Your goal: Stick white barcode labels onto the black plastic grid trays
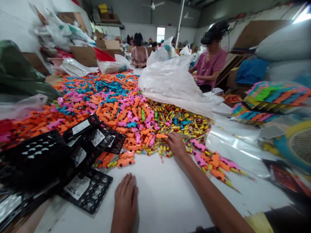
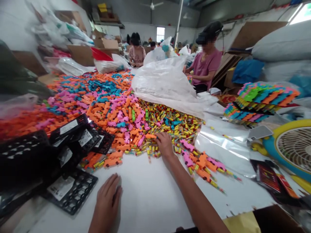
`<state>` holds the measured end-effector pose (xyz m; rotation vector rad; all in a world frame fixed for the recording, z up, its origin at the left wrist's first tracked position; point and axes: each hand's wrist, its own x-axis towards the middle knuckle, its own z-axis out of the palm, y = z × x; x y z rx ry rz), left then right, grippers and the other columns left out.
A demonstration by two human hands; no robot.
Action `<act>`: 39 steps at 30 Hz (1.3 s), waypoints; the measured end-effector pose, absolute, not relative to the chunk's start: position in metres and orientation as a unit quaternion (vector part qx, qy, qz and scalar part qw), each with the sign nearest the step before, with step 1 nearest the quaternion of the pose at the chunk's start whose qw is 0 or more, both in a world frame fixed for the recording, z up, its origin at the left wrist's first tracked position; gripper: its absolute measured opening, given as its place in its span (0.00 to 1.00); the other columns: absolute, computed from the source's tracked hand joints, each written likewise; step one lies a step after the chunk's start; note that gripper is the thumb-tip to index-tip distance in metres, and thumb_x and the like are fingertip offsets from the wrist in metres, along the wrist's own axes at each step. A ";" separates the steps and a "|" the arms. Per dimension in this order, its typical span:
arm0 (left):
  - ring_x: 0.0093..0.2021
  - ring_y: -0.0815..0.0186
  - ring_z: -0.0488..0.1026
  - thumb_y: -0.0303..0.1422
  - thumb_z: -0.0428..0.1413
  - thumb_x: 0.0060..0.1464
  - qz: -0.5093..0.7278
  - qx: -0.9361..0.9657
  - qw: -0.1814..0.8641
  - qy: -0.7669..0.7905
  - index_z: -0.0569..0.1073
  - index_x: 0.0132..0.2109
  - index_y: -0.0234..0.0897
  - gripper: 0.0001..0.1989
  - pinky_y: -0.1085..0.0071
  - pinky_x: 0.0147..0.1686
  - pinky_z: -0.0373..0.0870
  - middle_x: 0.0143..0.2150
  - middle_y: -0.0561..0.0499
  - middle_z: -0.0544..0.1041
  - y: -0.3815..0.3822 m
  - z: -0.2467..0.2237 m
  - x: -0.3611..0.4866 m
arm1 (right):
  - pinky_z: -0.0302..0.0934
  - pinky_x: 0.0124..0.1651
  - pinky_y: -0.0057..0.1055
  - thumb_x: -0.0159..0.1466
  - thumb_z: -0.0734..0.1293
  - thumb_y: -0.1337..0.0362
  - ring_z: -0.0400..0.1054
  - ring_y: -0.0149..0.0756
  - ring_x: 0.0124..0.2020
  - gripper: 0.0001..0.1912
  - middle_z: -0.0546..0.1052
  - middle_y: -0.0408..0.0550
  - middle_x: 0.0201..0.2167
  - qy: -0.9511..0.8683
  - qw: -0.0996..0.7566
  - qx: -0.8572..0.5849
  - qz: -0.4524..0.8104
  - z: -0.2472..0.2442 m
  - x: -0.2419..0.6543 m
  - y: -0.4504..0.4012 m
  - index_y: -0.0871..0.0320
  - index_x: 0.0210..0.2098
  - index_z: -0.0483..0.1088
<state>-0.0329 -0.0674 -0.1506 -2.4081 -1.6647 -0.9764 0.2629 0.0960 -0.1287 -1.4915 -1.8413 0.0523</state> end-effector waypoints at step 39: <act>0.53 0.59 0.72 0.42 0.60 0.53 -0.461 -0.492 -0.449 -0.587 0.69 0.57 0.44 0.25 0.62 0.54 0.68 0.53 0.48 0.76 -0.093 -0.086 -0.009 | 0.65 0.41 0.30 0.69 0.59 0.56 0.70 0.33 0.34 0.15 0.76 0.46 0.34 -0.708 0.322 -0.335 0.532 -0.103 0.167 -0.031 0.59 0.44 0.73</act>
